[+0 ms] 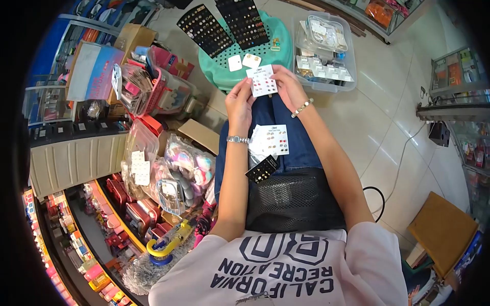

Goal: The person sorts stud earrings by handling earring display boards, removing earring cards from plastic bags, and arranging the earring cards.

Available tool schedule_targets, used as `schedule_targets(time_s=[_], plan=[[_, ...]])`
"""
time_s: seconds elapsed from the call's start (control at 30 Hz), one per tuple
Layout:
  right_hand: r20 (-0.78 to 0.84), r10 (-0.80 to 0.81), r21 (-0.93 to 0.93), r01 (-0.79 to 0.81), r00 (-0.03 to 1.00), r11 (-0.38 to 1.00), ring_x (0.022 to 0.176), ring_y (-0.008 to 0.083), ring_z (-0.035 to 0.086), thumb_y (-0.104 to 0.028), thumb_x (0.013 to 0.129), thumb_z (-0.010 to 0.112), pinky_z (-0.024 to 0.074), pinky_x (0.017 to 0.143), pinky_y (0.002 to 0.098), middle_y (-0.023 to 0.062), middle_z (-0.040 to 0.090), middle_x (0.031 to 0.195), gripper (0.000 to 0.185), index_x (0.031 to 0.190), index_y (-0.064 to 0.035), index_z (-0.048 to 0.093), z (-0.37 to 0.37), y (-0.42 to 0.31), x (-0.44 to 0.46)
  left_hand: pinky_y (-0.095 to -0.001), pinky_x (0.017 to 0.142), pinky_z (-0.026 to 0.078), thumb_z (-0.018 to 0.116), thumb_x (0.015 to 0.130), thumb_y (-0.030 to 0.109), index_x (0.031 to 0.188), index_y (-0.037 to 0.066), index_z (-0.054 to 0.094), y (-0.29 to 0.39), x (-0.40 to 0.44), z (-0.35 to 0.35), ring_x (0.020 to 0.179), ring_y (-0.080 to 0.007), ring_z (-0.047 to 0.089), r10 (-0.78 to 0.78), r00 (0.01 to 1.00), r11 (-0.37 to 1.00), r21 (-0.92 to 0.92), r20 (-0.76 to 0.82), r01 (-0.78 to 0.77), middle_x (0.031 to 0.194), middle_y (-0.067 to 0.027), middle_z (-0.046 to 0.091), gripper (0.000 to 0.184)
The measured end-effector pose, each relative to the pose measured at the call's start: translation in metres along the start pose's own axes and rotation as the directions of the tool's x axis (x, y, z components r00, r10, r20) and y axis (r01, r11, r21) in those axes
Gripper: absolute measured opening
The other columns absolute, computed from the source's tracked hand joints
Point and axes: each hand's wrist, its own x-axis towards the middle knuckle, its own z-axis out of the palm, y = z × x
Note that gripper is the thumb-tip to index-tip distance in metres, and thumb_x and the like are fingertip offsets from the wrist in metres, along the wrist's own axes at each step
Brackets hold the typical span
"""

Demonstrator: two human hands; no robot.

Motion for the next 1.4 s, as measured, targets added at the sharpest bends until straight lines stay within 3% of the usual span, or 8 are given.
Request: schedule_targets(time_s=[0.23,0.37,0.73,0.9,1.03,1.2,1.3,1.4], plan=[[0.07,0.013,-0.098,-0.006,0.997,0.995,0.093,0.0149,0.053,-0.002,0.082,0.052,0.0422,0.084,0.0243,0.0125,0.056,0.106,0.032,0.112,0.0053,0.049,-0.001,0.007,0.003,-0.0162,0.055,0.045,0.062,0.081,0.009,0.104,-0.001,0.061,-0.001,0.0,0.0,0.068,-0.0075,0.057,0.005,0.999,1.0,-0.003,-0.035,-0.005,0.081,-0.0073,0.064,0.025],[0.04,-0.021,-0.28,0.032,0.999,0.96,0.096,0.0148,0.053,0.005,0.081,0.051,0.0421,0.086,0.0245,0.0128,0.056,0.106,0.033,0.114,0.0059,0.048,-0.003,0.008,0.003,-0.0195,0.064,0.048,0.06,0.081,0.005,0.104,-0.003,0.059,-0.001,0.001,-0.005,0.074,-0.0122,0.059,-0.008,1.0,1.0,0.016,0.02,0.008,0.086,-0.0088,0.063,0.024],[0.029,-0.06,-0.194,0.065,0.998,0.979,0.098,0.0161,0.053,0.009,0.079,0.051,0.0413,0.088,0.0246,0.014,0.056,0.109,0.035,0.115,0.0056,0.048,-0.008,0.005,0.002,-0.0167,0.063,0.045,0.064,0.077,0.005,0.099,0.0,0.061,0.0,-0.004,0.003,0.073,-0.0083,0.056,0.064,0.995,0.99,0.117,0.08,-0.073,0.086,-0.0074,0.062,0.023],[0.091,-0.065,-0.181,0.08,0.994,0.98,0.098,0.0171,0.053,0.001,0.083,0.05,0.0407,0.088,0.0241,0.014,0.055,0.11,0.031,0.114,0.0048,0.049,-0.005,-0.001,-0.001,-0.0171,0.063,0.045,0.065,0.076,0.005,0.099,-0.001,0.06,-0.003,-0.003,0.001,0.073,-0.0093,0.057,0.052,0.996,0.993,0.101,0.079,-0.06,0.087,-0.0079,0.062,0.024],[0.017,0.056,0.072,-0.057,0.998,0.996,0.092,0.0163,0.054,-0.007,0.084,0.051,0.043,0.083,0.0238,0.0125,0.058,0.102,0.026,0.108,0.0025,0.055,-0.005,-0.014,-0.003,-0.0188,0.066,0.047,0.064,0.078,0.005,0.101,-0.002,0.058,-0.003,-0.002,0.001,0.075,-0.011,0.058,0.04,0.991,0.991,0.12,0.128,-0.056,0.087,-0.0089,0.062,0.025],[-0.097,0.139,0.151,-0.123,0.986,0.981,0.09,0.0172,0.057,-0.013,0.086,0.05,0.0462,0.078,0.0247,0.0133,0.058,0.103,0.026,0.107,0.0019,0.056,-0.022,-0.008,0.006,-0.0205,0.069,0.049,0.062,0.08,0.005,0.103,-0.003,0.056,-0.006,-0.001,0.0,0.076,-0.013,0.059,-0.016,0.973,0.993,0.114,0.231,-0.011,0.087,-0.0099,0.062,0.025],[-0.077,0.078,-0.008,-0.079,0.994,0.997,0.089,0.0174,0.059,-0.017,0.09,0.044,0.0483,0.076,0.0263,0.0137,0.059,0.106,0.031,0.113,0.0019,0.052,-0.023,-0.008,0.008,-0.0212,0.071,0.05,0.061,0.082,0.006,0.104,-0.003,0.055,-0.003,0.0,0.001,0.078,-0.0139,0.06,-0.04,0.96,0.99,0.142,0.277,0.0,0.088,-0.0103,0.062,0.025],[-0.047,0.078,-0.009,-0.079,0.996,0.997,0.089,0.0164,0.059,-0.006,0.087,0.047,0.0492,0.074,0.0239,0.0132,0.058,0.106,0.027,0.113,0.0013,0.052,-0.022,-0.006,0.006,-0.0209,0.072,0.05,0.06,0.083,0.006,0.105,-0.003,0.054,0.0,0.003,0.0,0.08,-0.0135,0.059,-0.137,0.949,0.986,0.127,0.285,0.104,0.092,-0.011,0.06,0.025]])
